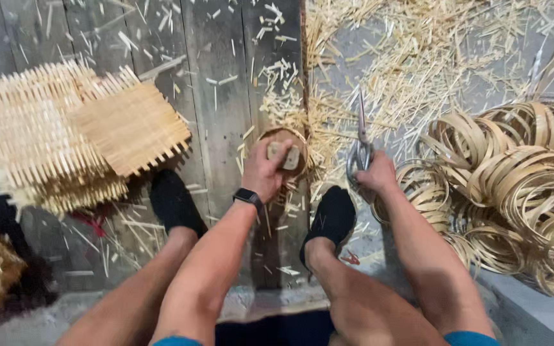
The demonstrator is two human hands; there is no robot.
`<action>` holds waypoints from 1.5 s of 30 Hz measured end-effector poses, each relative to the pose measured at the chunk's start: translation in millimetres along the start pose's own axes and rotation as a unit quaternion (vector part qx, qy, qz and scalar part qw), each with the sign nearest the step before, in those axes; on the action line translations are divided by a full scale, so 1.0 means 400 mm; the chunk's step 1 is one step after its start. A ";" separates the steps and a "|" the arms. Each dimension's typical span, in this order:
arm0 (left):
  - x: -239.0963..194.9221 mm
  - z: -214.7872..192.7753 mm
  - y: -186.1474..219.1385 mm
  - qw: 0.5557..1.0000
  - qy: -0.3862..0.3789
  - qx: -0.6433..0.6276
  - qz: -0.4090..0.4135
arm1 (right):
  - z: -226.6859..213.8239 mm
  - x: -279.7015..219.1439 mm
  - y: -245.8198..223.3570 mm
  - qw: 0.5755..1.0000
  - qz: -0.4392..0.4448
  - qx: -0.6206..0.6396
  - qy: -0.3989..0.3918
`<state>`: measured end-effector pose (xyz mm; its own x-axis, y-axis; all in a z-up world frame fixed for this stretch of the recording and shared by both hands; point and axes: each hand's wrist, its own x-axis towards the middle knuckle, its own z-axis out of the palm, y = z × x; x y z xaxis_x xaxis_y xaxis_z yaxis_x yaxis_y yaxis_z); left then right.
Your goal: The person sits on the floor and repeatedly places a circular bamboo mold on square woven bamboo mats, then uses shears to trim the excess bamboo strips around the mold. The trimmed mats are set aside, and the process is repeated with new mats.
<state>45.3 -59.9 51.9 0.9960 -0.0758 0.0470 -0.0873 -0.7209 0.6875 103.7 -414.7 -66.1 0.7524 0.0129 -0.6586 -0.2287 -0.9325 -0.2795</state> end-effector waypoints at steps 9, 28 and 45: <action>-0.038 0.015 0.024 0.988 0.049 -0.044 -0.138 | -0.088 -0.315 -0.283 0.853 -0.084 0.513 0.039; -0.046 0.007 0.017 0.992 0.061 -0.038 -0.102 | -0.118 -0.374 -0.375 0.922 0.134 0.302 -0.203; -0.045 -0.030 -0.013 0.995 -0.071 -0.055 -0.037 | -0.130 -0.392 -0.352 0.939 0.037 0.300 -0.163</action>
<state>28.1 -46.4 56.2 0.9865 -0.1274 -0.1031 -0.0043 -0.6490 0.7608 50.0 -304.3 112.6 0.5137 0.1584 -0.8432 -0.6531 -0.5652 -0.5040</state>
